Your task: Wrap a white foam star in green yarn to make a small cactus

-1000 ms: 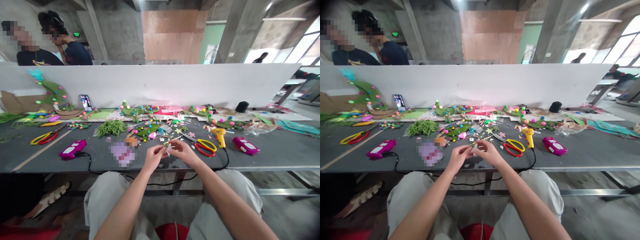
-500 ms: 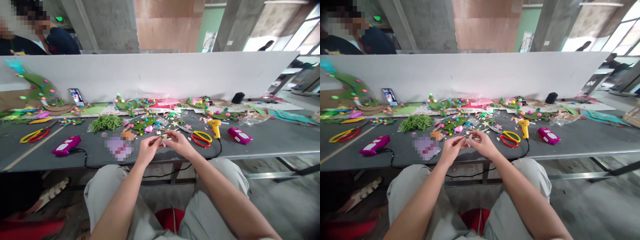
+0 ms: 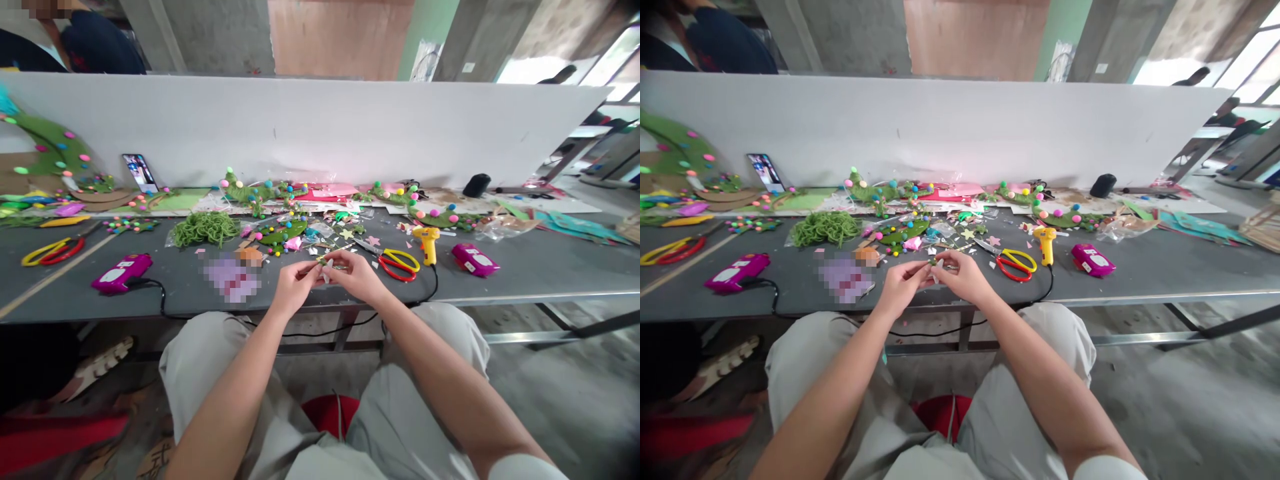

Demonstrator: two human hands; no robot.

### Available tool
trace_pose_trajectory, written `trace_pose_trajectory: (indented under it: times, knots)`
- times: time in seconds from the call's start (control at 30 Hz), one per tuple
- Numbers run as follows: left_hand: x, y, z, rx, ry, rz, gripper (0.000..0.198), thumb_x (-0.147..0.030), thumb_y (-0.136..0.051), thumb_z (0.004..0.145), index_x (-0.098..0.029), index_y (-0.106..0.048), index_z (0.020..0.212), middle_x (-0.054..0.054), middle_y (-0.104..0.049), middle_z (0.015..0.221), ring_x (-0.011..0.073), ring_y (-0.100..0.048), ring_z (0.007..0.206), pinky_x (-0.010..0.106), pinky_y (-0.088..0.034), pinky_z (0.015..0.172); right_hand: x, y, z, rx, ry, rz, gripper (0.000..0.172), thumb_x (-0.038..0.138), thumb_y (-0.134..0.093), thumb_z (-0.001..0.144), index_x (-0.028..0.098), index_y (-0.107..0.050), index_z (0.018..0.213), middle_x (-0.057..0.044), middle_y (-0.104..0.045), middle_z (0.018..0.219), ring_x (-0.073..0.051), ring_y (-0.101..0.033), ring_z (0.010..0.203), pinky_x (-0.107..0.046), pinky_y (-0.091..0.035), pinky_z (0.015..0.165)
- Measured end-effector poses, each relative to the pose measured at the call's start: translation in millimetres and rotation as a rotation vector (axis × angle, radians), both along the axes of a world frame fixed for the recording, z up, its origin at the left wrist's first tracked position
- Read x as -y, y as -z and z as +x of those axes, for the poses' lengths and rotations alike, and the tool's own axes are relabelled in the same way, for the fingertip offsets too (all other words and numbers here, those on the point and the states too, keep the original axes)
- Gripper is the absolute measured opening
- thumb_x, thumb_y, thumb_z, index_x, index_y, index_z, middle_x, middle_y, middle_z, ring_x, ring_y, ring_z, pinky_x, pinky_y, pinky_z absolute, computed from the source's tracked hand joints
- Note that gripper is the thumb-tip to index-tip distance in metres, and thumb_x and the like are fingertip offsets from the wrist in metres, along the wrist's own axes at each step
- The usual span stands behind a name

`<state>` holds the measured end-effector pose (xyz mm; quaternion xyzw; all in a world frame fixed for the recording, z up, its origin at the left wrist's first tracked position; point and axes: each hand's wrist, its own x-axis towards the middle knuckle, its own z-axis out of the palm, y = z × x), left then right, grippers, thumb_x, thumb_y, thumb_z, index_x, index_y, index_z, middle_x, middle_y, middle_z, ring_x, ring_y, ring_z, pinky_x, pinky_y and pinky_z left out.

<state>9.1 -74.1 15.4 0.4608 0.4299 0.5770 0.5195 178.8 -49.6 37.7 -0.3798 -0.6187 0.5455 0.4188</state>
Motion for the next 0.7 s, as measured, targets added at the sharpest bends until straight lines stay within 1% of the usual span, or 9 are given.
trace_pose_trajectory:
  times: [0.23, 0.37, 0.5, 0.7]
  knots:
    - [0.2, 4.1, 0.6, -0.009, 0.007, 0.006, 0.041, -0.047, -0.086, 0.073, -0.013, -0.081, 0.095, 0.009, -0.081, 0.090, 0.0273, -0.078, 0.081, 0.049, -0.063, 0.092, -0.7, 2.1, 0.8, 0.020, -0.005, 0.006, 0.033, 0.034, -0.076, 0.079, 0.016, -0.067, 0.105, -0.004, -0.073, 0.089, -0.017, -0.074, 0.078, -0.032, -0.065, 0.076]
    - [0.2, 4.9, -0.1, -0.008, 0.014, 0.003, 0.044, -0.048, -0.086, 0.072, -0.012, -0.080, 0.097, 0.010, -0.081, 0.092, 0.0285, -0.078, 0.083, 0.050, -0.063, 0.090, -0.9, 4.0, 1.6, 0.033, -0.018, 0.019, 0.032, 0.031, -0.075, 0.079, 0.016, -0.067, 0.107, -0.005, -0.074, 0.092, -0.017, -0.074, 0.079, -0.032, -0.065, 0.077]
    - [1.1, 6.6, -1.7, -0.004, 0.014, 0.002, 0.045, -0.048, -0.087, 0.071, -0.012, -0.080, 0.097, 0.011, -0.081, 0.093, 0.0293, -0.078, 0.085, 0.049, -0.064, 0.089, -2.2, 7.7, 1.2, 0.056, -0.021, 0.044, 0.031, 0.027, -0.074, 0.079, 0.016, -0.068, 0.108, -0.005, -0.073, 0.093, -0.016, -0.072, 0.075, -0.031, -0.063, 0.076]
    - [1.1, 10.4, -3.1, -0.006, 0.017, 0.012, 0.044, -0.049, -0.086, 0.072, -0.013, -0.081, 0.097, 0.010, -0.081, 0.093, 0.0282, -0.078, 0.083, 0.048, -0.064, 0.088, -1.9, 8.2, 1.6, 0.063, -0.022, 0.048, 0.033, 0.029, -0.074, 0.079, 0.016, -0.068, 0.108, -0.005, -0.073, 0.095, -0.016, -0.071, 0.075, -0.032, -0.063, 0.075]
